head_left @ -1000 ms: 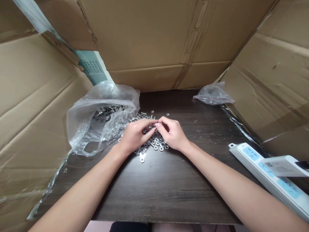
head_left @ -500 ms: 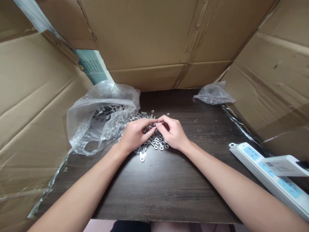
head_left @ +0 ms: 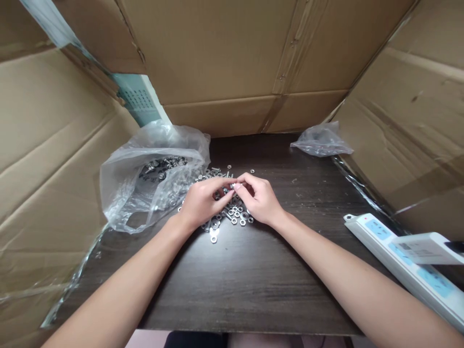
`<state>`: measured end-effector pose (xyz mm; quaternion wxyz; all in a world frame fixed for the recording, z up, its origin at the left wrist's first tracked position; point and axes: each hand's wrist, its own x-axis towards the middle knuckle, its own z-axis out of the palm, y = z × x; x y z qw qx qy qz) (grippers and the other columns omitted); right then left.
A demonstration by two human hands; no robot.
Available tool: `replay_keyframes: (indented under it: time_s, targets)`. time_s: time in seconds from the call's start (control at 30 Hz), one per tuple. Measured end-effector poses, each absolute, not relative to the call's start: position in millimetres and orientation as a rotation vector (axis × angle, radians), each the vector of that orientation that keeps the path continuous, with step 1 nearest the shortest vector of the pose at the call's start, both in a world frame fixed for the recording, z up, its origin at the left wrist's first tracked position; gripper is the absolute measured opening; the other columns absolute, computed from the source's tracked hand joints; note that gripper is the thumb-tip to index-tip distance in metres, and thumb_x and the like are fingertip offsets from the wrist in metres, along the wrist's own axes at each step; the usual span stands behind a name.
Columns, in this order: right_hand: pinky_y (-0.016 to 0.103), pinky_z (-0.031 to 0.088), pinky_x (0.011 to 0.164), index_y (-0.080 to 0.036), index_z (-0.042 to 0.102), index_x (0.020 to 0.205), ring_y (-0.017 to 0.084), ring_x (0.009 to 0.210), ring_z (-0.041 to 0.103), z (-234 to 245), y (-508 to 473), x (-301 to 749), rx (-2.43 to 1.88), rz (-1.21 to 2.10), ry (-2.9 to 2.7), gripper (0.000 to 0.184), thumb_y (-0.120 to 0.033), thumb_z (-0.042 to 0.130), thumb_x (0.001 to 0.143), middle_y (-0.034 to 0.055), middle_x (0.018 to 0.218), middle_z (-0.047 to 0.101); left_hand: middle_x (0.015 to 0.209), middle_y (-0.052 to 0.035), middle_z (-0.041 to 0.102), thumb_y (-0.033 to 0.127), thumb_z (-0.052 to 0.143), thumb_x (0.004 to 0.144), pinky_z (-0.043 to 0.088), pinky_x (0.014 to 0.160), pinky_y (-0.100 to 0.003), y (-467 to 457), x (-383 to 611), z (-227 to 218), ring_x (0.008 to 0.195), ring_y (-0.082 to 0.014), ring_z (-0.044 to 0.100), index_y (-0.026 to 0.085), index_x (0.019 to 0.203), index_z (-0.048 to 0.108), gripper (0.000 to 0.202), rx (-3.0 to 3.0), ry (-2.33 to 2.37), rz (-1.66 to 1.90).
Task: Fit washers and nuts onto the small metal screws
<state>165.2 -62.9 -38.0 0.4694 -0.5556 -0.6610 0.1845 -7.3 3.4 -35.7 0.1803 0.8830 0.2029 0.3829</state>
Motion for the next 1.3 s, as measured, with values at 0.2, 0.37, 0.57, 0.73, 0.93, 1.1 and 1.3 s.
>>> replay_keyframes:
  time_s: [0.2, 0.37, 0.57, 0.73, 0.93, 1.1, 1.3]
  targets:
    - [0.025, 0.038, 0.059, -0.017, 0.063, 0.086, 0.012, 0.058, 0.049, -39.2, -62.5, 165.6, -1.358, 0.440, -1.614, 0.010, -0.024, 0.056, 0.089, -0.0012, 0.065, 0.057, 0.095, -0.0025, 0.075, 0.018, 0.065, 0.090, 0.052, 0.063, -0.022, 4.0, -7.2, -36.7, 0.068, -0.0100, 0.065, 0.017, 0.114, 0.071, 0.024, 2.492, 0.575, 1.079]
    - [0.024, 0.037, 0.057, -0.017, 0.063, 0.084, 0.011, 0.056, 0.048, -38.6, -63.0, 164.7, -1.351, 0.459, -1.617, 0.014, -0.025, 0.055, 0.091, -0.0016, 0.063, 0.056, 0.095, -0.0022, 0.075, 0.018, 0.065, 0.090, 0.051, 0.062, -0.021, 4.0, -7.3, -37.0, 0.069, -0.0099, 0.066, 0.017, 0.114, 0.071, 0.024, 2.490, 0.569, 1.083]
    - [0.024, 0.036, 0.057, -0.017, 0.063, 0.081, 0.011, 0.055, 0.047, -37.3, -62.9, 164.3, -1.364, 0.439, -1.619, 0.016, -0.026, 0.055, 0.091, -0.0024, 0.061, 0.054, 0.096, -0.0019, 0.075, 0.018, 0.066, 0.090, 0.051, 0.061, -0.021, 3.9, -7.6, -37.2, 0.068, -0.0096, 0.065, 0.017, 0.113, 0.071, 0.024, 2.506, 0.567, 1.082]
    - [0.024, 0.035, 0.055, -0.017, 0.063, 0.081, 0.011, 0.054, 0.046, -37.5, -62.9, 164.6, -1.363, 0.465, -1.604, 0.017, -0.027, 0.054, 0.092, -0.0030, 0.060, 0.053, 0.096, -0.0030, 0.075, 0.019, 0.065, 0.090, 0.051, 0.061, -0.021, 3.7, -7.6, -36.6, 0.068, -0.0101, 0.065, 0.016, 0.111, 0.071, 0.022, 2.503, 0.583, 1.083]
    - [0.025, 0.037, 0.058, -0.017, 0.063, 0.083, 0.011, 0.057, 0.049, -38.9, -62.7, 164.6, -1.372, 0.460, -1.601, 0.015, -0.027, 0.055, 0.092, -0.0021, 0.063, 0.056, 0.096, -0.0023, 0.074, 0.018, 0.065, 0.090, 0.051, 0.062, -0.022, 3.7, -8.0, -35.4, 0.066, -0.0093, 0.064, 0.017, 0.112, 0.071, 0.022, 2.504, 0.572, 1.084]
    - [0.025, 0.038, 0.058, -0.017, 0.063, 0.086, 0.012, 0.058, 0.049, -39.1, -62.4, 164.6, -1.365, 0.483, -1.595, 0.013, -0.027, 0.056, 0.091, -0.0017, 0.065, 0.057, 0.090, -0.0027, 0.073, 0.019, 0.065, 0.091, 0.050, 0.061, -0.022, 4.0, -8.5, -35.6, 0.067, -0.0101, 0.063, 0.016, 0.110, 0.071, 0.021, 2.509, 0.551, 1.091]
    - [0.025, 0.037, 0.056, -0.017, 0.063, 0.088, 0.011, 0.056, 0.047, -38.9, -62.1, 165.5, -1.363, 0.468, -1.604, 0.011, -0.026, 0.057, 0.089, -0.0029, 0.063, 0.053, 0.091, -0.0038, 0.073, 0.018, 0.064, 0.091, 0.051, 0.061, -0.023, 5.1, -8.4, -34.9, 0.068, -0.0107, 0.062, 0.018, 0.113, 0.072, 0.023, 2.509, 0.515, 1.121]
